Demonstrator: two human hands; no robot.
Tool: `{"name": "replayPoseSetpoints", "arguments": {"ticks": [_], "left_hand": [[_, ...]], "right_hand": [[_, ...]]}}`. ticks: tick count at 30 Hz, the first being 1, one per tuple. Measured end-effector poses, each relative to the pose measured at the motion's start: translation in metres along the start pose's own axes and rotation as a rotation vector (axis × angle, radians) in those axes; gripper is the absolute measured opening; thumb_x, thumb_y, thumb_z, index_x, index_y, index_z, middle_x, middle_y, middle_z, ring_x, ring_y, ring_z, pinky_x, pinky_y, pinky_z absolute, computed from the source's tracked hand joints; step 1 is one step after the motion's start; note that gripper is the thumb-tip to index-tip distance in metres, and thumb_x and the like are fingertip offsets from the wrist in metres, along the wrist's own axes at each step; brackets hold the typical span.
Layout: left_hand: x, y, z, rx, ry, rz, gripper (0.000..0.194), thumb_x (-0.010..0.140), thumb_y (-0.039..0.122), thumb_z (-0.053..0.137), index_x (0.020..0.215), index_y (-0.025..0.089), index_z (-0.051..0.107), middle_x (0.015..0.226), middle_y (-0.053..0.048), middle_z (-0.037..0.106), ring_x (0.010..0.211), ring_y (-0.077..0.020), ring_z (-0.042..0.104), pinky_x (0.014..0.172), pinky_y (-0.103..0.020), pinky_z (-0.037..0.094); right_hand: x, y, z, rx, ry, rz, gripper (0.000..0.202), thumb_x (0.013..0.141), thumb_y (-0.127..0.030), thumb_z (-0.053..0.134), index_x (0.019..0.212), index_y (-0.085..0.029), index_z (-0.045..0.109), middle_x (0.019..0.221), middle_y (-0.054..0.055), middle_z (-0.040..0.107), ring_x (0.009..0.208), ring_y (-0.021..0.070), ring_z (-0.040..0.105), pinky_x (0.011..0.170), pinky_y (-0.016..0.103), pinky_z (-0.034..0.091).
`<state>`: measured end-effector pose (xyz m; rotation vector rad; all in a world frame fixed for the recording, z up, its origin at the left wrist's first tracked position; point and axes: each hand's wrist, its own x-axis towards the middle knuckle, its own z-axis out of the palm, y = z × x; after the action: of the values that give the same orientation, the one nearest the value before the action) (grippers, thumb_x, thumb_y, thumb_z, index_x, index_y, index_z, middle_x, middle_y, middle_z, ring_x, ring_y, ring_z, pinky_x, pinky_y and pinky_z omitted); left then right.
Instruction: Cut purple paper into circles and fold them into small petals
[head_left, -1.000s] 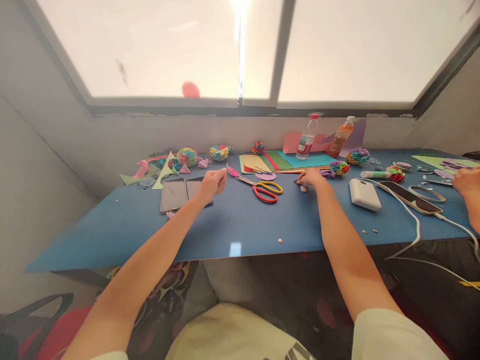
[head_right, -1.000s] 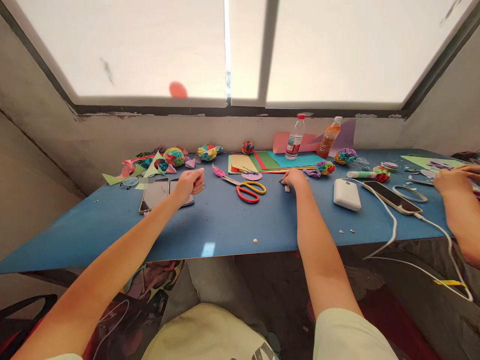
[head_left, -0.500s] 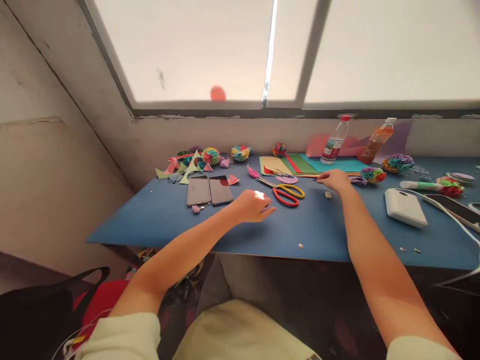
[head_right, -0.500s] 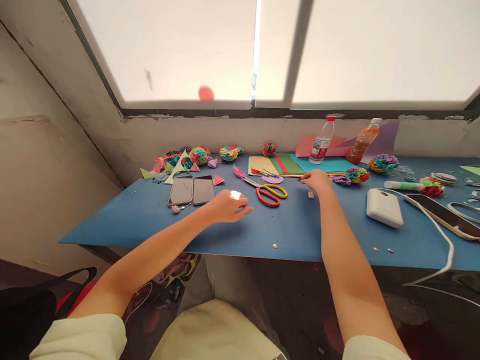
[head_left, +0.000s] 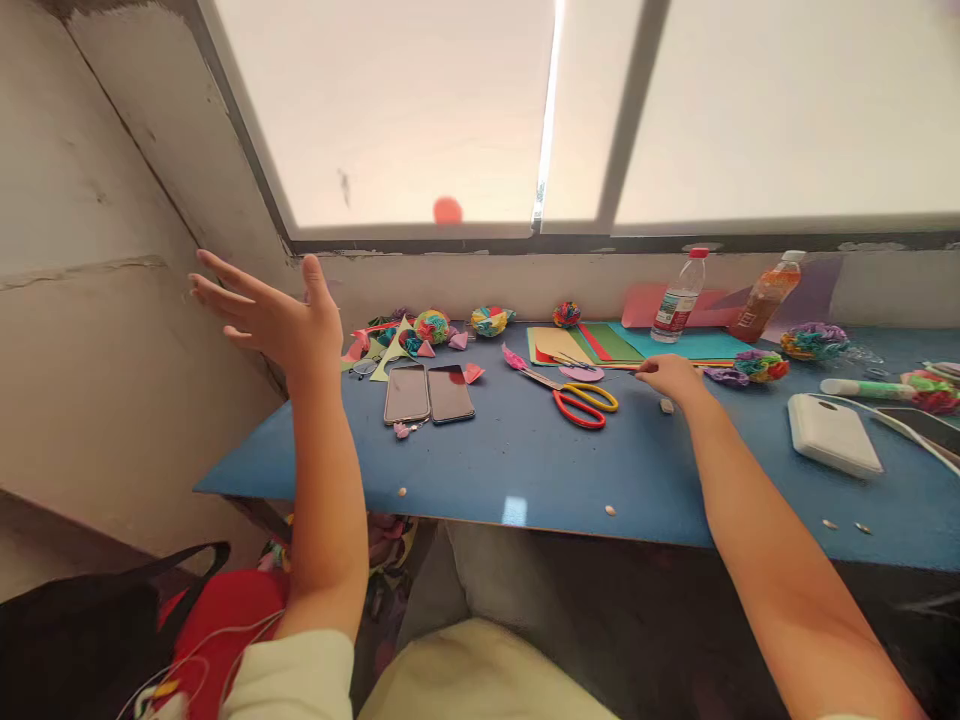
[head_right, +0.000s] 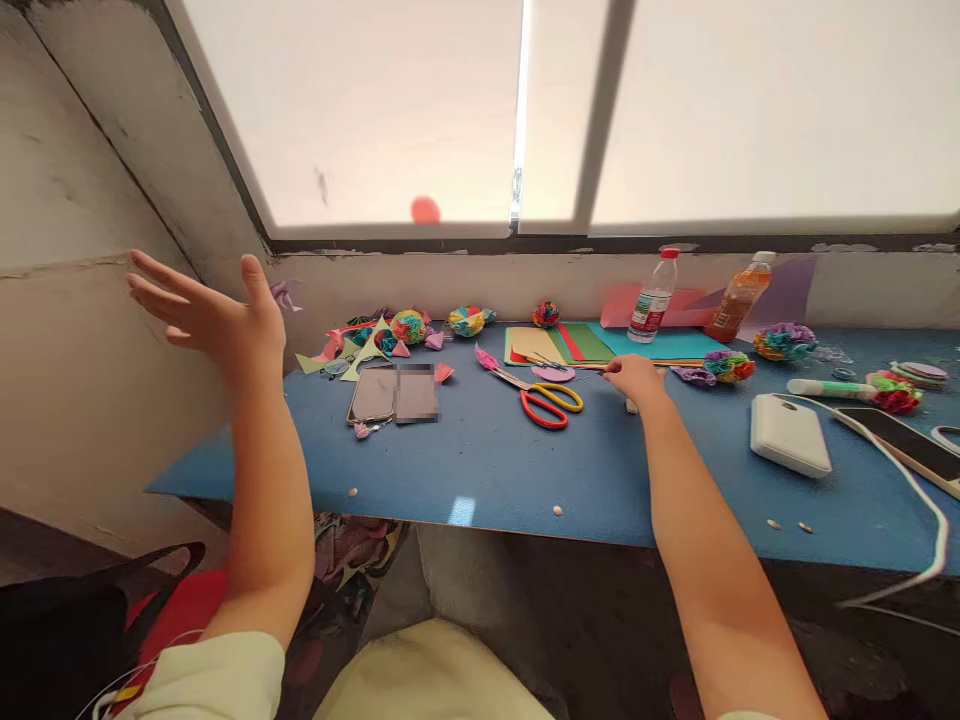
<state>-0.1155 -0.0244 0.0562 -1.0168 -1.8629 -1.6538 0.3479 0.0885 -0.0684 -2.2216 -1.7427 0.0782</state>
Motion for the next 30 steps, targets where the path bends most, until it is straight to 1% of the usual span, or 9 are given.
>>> {"name": "replayPoseSetpoints", "arguments": {"ticks": [3,6,8,11,13,18,22,25,30], "left_hand": [[-0.004,-0.009,-0.002,0.119,-0.071,0.037,0.074,0.089,0.062,0.017,0.146,0.014,0.012,0.152,-0.016,0.011,0.139,-0.0328,0.012,0.097,-0.058,0.023],[-0.021,0.001,0.012,0.262,-0.194,0.134,0.059,0.089,0.048,0.03,0.131,0.01,0.043,0.134,-0.019,0.044,0.126,-0.0302,0.04,0.093,-0.05,0.036],[-0.032,0.009,0.026,0.337,-0.532,0.272,0.045,0.087,0.045,0.033,0.103,0.015,0.062,0.105,-0.015,0.063,0.105,-0.0289,0.056,0.082,-0.042,0.043],[-0.048,0.016,0.05,0.388,-1.175,0.412,0.048,0.084,0.055,0.035,0.069,0.018,0.063,0.075,-0.01,0.064,0.074,-0.024,0.062,0.06,-0.031,0.042],[-0.058,0.017,0.066,0.433,-1.32,0.509,0.048,0.082,0.056,0.038,0.063,0.018,0.06,0.068,-0.009,0.062,0.067,-0.0216,0.06,0.054,-0.028,0.037],[-0.088,0.022,0.11,0.554,-1.186,0.722,0.054,0.087,0.052,0.033,0.076,0.011,0.066,0.078,-0.015,0.065,0.08,-0.0254,0.061,0.062,-0.029,0.041],[-0.11,0.027,0.142,0.6,-1.235,0.834,0.045,0.086,0.043,0.041,0.089,0.007,0.068,0.096,-0.021,0.064,0.1,-0.031,0.055,0.071,-0.034,0.045],[-0.118,0.024,0.158,0.634,-1.302,0.809,0.032,0.084,0.028,0.045,0.093,0.007,0.068,0.097,-0.021,0.063,0.099,-0.0303,0.055,0.071,-0.035,0.046],[-0.123,0.018,0.158,0.433,-1.249,0.835,0.035,0.091,0.023,0.03,0.089,0.01,0.063,0.095,-0.017,0.061,0.097,-0.0272,0.054,0.073,-0.035,0.044]], "right_hand": [[0.001,0.002,0.0,0.005,0.011,0.002,0.019,0.076,-0.029,0.058,0.087,-0.02,0.07,0.103,0.008,0.068,0.1,0.0297,0.056,0.08,0.042,0.037],[-0.001,-0.002,0.003,0.002,0.057,-0.004,0.022,0.078,-0.029,0.055,0.088,-0.018,0.071,0.101,0.01,0.068,0.097,0.0295,0.057,0.077,0.039,0.036],[-0.005,-0.009,0.008,-0.003,0.1,-0.023,0.025,0.081,-0.029,0.051,0.093,-0.017,0.07,0.1,0.012,0.068,0.097,0.0288,0.057,0.076,0.039,0.035],[-0.014,-0.024,0.019,-0.091,0.156,-0.157,0.027,0.084,-0.025,0.045,0.096,-0.015,0.068,0.098,0.013,0.069,0.096,0.0281,0.056,0.079,0.039,0.032],[-0.023,-0.035,0.025,-0.218,0.239,-0.307,0.028,0.086,-0.022,0.043,0.093,-0.012,0.068,0.092,0.015,0.068,0.092,0.0279,0.056,0.079,0.039,0.03],[-0.054,-0.063,0.034,-0.275,0.464,-0.704,0.029,0.09,-0.015,0.037,0.082,-0.012,0.065,0.079,0.011,0.068,0.079,0.0221,0.057,0.083,0.038,0.027],[-0.09,-0.093,0.042,0.033,0.588,-0.902,0.018,0.089,-0.014,0.046,0.082,-0.016,0.062,0.071,0.004,0.066,0.07,0.017,0.057,0.083,0.035,0.03],[-0.111,-0.107,0.046,0.382,0.409,-0.948,0.007,0.086,-0.016,0.053,0.084,-0.018,0.06,0.069,0.001,0.064,0.069,0.0153,0.055,0.077,0.032,0.036],[-0.114,-0.104,0.046,0.622,0.165,-0.753,0.009,0.086,-0.02,0.053,0.077,-0.021,0.055,0.07,0.001,0.06,0.072,0.0168,0.053,0.068,0.03,0.041]]}}
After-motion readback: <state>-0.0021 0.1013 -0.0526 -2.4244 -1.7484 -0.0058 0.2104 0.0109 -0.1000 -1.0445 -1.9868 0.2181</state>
